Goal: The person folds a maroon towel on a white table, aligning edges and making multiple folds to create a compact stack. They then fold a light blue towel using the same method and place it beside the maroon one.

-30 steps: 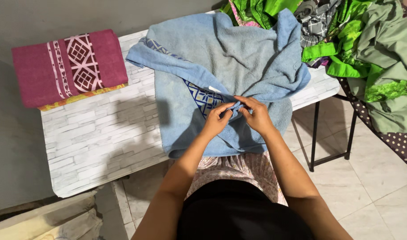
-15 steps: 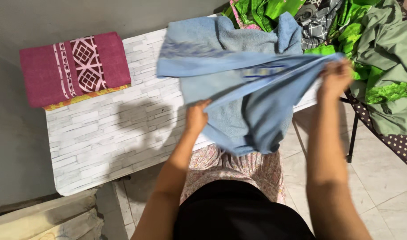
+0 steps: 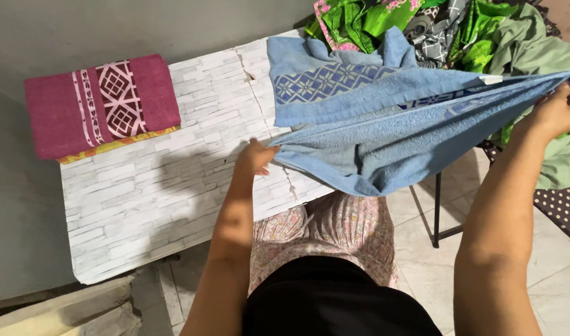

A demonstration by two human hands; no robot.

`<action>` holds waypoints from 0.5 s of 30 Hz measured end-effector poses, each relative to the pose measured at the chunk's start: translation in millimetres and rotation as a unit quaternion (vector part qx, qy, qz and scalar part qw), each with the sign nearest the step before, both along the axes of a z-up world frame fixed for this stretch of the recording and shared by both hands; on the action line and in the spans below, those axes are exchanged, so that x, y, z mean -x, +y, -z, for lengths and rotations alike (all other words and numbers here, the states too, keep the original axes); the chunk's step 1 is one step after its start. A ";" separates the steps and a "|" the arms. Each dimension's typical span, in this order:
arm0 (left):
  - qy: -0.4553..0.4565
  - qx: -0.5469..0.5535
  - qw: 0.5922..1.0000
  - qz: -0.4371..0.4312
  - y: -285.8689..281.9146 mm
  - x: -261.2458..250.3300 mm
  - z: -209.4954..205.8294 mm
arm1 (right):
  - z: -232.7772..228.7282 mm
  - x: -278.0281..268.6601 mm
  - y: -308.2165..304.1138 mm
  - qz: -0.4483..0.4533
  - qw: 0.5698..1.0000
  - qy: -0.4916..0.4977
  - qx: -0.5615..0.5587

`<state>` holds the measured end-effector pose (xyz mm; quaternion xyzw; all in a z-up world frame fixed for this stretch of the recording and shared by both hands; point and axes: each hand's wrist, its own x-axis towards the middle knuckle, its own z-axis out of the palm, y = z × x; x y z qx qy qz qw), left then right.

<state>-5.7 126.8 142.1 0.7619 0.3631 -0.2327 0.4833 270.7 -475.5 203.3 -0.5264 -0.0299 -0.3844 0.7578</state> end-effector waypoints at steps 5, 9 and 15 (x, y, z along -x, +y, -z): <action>-0.165 0.351 0.898 -0.208 -17.6 -12.6 86.6 | 10.1 3.4 12.2 0.022 0.997 -0.020 0.074; -0.176 0.453 0.812 -0.324 -34.6 -30.2 123.8 | 18.0 4.0 17.6 0.006 0.996 -0.026 0.089; -0.243 0.518 0.803 -0.170 -36.3 -50.7 105.5 | 19.5 9.0 8.7 -0.024 0.999 -0.004 0.049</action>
